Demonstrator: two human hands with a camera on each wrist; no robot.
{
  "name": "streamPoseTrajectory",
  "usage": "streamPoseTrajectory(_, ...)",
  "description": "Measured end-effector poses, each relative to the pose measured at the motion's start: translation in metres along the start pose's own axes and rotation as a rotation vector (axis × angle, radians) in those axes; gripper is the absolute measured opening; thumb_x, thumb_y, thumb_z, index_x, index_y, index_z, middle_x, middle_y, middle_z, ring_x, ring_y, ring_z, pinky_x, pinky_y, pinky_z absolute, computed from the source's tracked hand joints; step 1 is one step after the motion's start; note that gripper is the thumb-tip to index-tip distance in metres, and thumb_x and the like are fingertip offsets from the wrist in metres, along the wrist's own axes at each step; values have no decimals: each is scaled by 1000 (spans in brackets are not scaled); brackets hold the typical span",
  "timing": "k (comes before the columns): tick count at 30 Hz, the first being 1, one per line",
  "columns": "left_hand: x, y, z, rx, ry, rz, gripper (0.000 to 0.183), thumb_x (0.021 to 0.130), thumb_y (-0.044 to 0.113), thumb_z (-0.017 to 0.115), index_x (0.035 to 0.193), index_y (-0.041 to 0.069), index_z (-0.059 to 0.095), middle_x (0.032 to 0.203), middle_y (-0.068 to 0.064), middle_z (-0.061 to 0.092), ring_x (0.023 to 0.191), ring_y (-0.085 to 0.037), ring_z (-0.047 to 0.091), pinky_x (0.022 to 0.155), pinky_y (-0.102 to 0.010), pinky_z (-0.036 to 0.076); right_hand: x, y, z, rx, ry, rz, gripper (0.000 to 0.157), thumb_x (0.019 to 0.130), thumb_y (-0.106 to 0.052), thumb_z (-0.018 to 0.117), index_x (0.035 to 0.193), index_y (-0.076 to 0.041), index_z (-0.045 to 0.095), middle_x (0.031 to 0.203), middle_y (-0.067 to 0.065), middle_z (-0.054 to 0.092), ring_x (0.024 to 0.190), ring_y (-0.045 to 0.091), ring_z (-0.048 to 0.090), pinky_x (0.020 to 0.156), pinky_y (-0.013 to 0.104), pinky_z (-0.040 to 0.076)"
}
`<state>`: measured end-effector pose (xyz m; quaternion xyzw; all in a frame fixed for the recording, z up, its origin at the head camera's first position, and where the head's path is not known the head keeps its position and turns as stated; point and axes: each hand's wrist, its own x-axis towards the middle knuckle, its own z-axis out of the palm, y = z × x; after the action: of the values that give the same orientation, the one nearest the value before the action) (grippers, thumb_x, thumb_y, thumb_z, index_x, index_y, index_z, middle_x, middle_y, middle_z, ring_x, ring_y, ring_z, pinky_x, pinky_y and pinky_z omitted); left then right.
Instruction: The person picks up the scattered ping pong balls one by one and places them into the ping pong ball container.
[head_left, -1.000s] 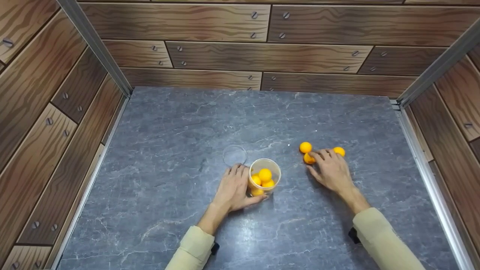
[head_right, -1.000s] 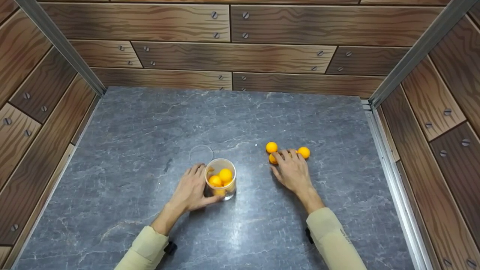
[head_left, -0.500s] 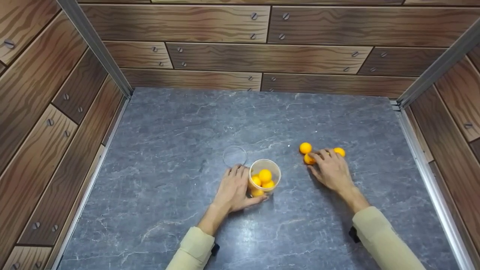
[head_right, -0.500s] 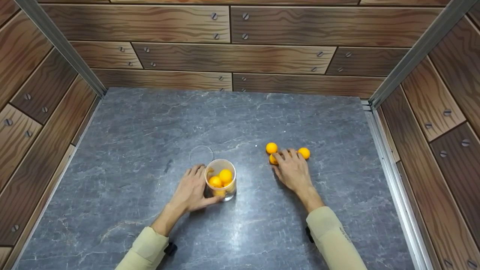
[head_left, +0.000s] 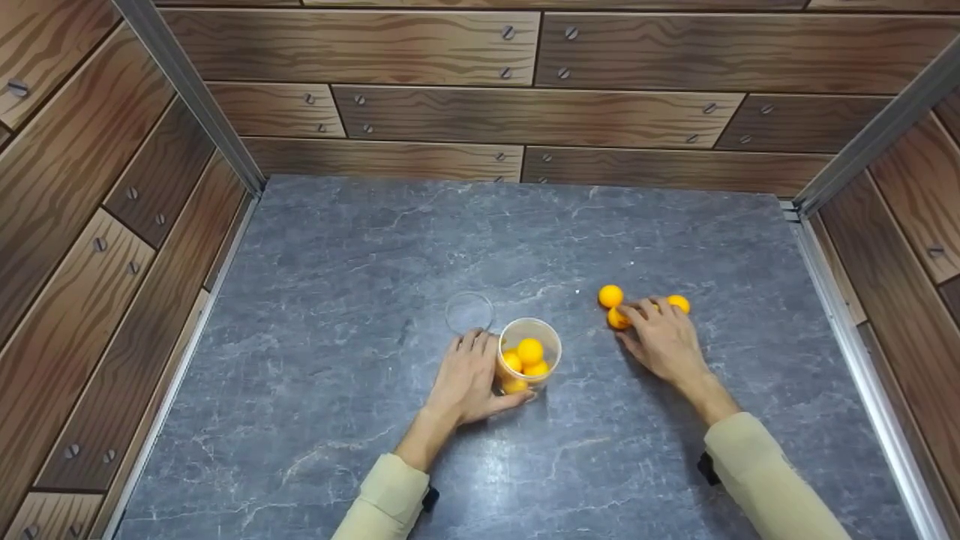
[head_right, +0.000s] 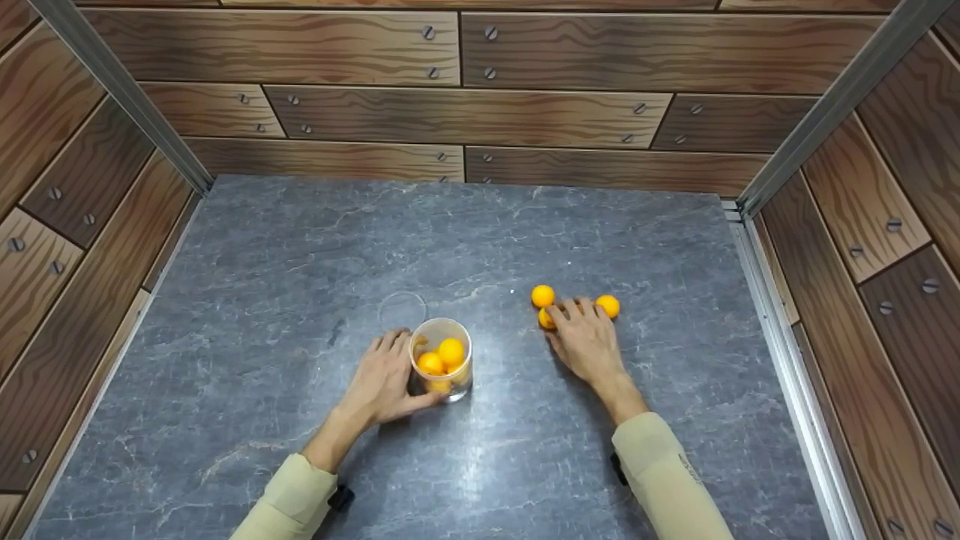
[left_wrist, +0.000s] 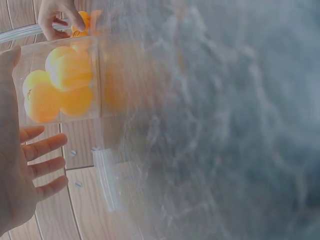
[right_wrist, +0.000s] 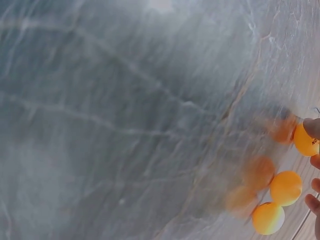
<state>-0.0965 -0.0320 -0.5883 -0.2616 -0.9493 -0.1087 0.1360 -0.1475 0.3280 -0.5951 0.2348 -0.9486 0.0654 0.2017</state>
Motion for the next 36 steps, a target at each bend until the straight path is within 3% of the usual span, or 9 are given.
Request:
streamPoseTrajectory(20,0,0,0,7,-10,5,91,78,86,65,127,10,57,122,-8,68,123,-27,61,96,-42,51,6,3,3,-28,-22,8,45,83,-19,89,123,-8,71,111,17,73,108,42,65,86,56,56)
streamPoseTrajectory(36,0,0,-2,9,-19,-2,92,78,87,65,127,10,57,123,-7,68,123,-27,62,98,-42,52,-1,2,3,-12,47,-31,45,80,-20,91,120,-9,73,108,15,74,103,39,66,83,52,56)
